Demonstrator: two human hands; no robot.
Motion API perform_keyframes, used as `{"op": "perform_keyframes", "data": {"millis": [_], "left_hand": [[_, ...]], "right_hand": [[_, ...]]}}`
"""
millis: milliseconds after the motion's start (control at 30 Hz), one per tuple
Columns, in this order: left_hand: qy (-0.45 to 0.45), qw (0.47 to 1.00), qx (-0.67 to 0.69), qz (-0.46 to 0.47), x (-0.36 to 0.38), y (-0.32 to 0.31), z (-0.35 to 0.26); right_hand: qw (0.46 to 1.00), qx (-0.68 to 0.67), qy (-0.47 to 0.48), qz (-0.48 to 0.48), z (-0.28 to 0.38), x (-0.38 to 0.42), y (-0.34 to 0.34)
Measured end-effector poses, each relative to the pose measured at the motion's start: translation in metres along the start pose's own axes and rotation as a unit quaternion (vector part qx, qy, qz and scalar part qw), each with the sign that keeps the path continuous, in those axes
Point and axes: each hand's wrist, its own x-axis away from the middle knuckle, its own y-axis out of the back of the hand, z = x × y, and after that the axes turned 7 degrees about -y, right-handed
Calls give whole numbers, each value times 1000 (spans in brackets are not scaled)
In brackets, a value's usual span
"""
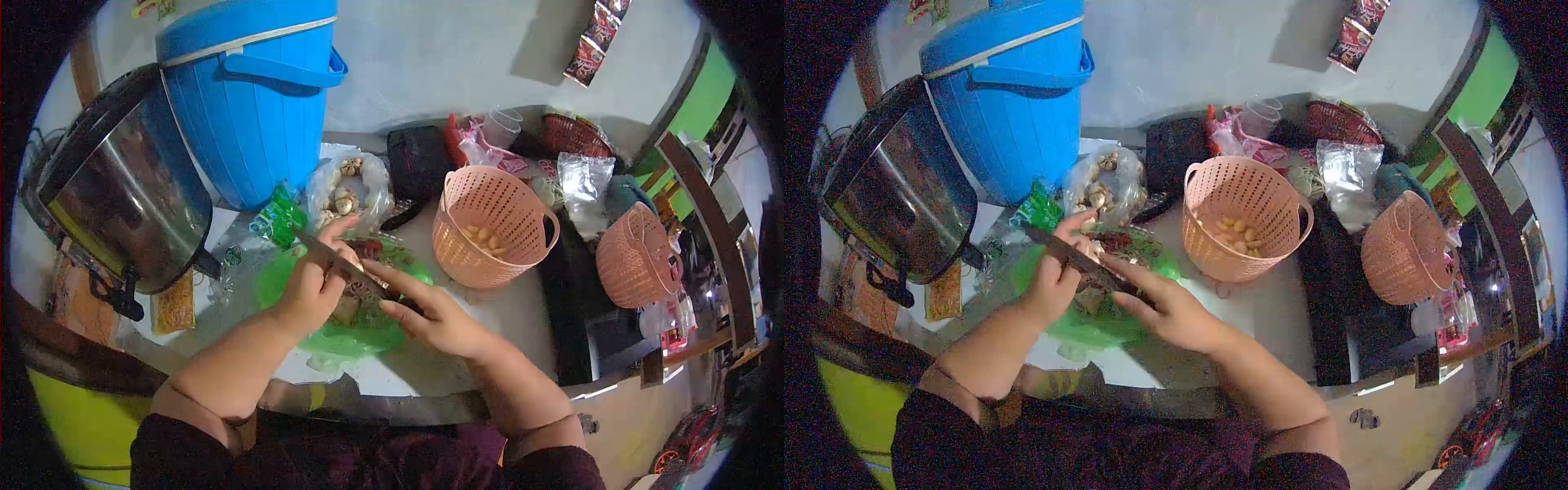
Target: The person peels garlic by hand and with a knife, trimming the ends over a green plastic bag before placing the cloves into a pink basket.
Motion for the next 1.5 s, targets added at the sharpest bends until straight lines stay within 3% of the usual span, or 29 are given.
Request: {"op": "perform_keyframes", "data": {"millis": [100, 267, 400, 500, 667, 767, 867, 967, 1033, 1167, 1267, 1333, 1367, 1467, 1500], "left_hand": [[54, 998, -3, 12, -1, 2, -10], [16, 1000, 3, 1, 1, 0, 2], [18, 999, -32, 6, 2, 3, 2], [-1, 999, -40, 1, 2, 1, 0], [47, 999, 10, -5, -1, 0, -7], [50, 999, -5, 7, 0, 2, -5], [17, 1000, 4, -10, 1, -2, 0], [-30, 997, -72, -6, 1, 1, 4], [19, 998, -61, -2, 1, 2, -1], [40, 999, 0, -30, 7, 0, 11], [14, 999, 6, -32, 7, -2, 11], [-18, 999, -41, 6, 3, 1, 7], [61, 996, 67, -17, 5, -1, 7], [136, 982, 129, -30, 2, -3, 6], [136, 988, 67, -13, 5, 0, 12]], "right_hand": [[996, 87, 14, -26, -3, -1, -3], [991, 131, -22, -23, 2, 1, -2], [994, -87, -65, 26, 2, 1, 1], [995, -79, -47, 26, 2, 2, 1], [997, 40, 66, -32, -10, -2, -6], [987, 154, -20, -41, 11, 2, -4], [976, 200, -46, -70, 10, 4, -8], [984, 150, 30, -93, -9, 0, -10], [998, -39, -37, -33, -6, 0, -6], [971, -189, -143, 11, 8, 4, 4], [982, -136, -134, 12, 9, 3, 4], [996, -74, -54, -20, 1, 0, -1], [998, -49, -29, -37, -2, -1, -4], [995, 1, 36, -97, -21, -7, -9], [995, 14, 14, -99, -10, -4, -6]]}}
